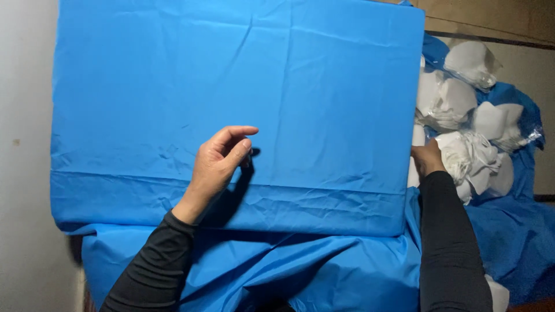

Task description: Packaging white face masks into clear plastic bags on a blue work surface.

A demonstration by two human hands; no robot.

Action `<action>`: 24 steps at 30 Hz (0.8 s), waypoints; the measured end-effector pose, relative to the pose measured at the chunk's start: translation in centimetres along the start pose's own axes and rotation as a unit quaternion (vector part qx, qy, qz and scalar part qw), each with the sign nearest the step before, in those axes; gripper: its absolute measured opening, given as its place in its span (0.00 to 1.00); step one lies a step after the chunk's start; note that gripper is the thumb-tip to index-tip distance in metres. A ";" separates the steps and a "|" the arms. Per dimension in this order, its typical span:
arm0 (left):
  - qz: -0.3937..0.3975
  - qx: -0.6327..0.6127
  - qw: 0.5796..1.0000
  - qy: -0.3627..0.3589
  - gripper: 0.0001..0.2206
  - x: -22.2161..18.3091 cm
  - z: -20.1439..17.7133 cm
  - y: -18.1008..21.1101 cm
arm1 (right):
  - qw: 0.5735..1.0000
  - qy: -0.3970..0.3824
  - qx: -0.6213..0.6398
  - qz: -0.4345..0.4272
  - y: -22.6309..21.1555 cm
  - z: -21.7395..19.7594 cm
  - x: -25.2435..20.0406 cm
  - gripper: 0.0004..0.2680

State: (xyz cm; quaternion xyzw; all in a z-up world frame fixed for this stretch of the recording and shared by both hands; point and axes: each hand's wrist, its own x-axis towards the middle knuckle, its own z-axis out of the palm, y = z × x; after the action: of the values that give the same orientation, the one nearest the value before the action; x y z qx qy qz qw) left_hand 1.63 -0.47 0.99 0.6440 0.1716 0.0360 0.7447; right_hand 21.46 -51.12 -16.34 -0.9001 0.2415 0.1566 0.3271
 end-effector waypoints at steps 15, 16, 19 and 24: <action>-0.006 0.115 0.993 -0.031 0.11 -0.1 -0.1 1.2 | 0.954 0.050 0.291 0.042 1.8 -3.4 1.9 0.13; 0.000 0.116 0.993 -0.033 0.11 0.0 -0.1 1.1 | 0.918 0.128 0.375 -0.013 3.5 -3.9 3.5 0.18; 0.014 0.124 0.991 -0.039 0.11 -0.1 -0.2 0.8 | 0.831 0.252 0.494 -0.042 4.0 -7.1 3.5 0.24; 0.003 0.102 0.993 -0.059 0.11 -0.8 -0.1 1.2 | 0.690 0.235 0.666 -0.161 -2.1 -12.3 -2.6 0.20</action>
State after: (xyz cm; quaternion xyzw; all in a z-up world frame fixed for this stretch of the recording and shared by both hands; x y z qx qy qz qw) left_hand 1.06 -0.44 2.32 0.7178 0.1285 -0.0174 0.6841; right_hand 21.97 -57.04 -5.03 -0.4786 0.2028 -0.3171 0.7933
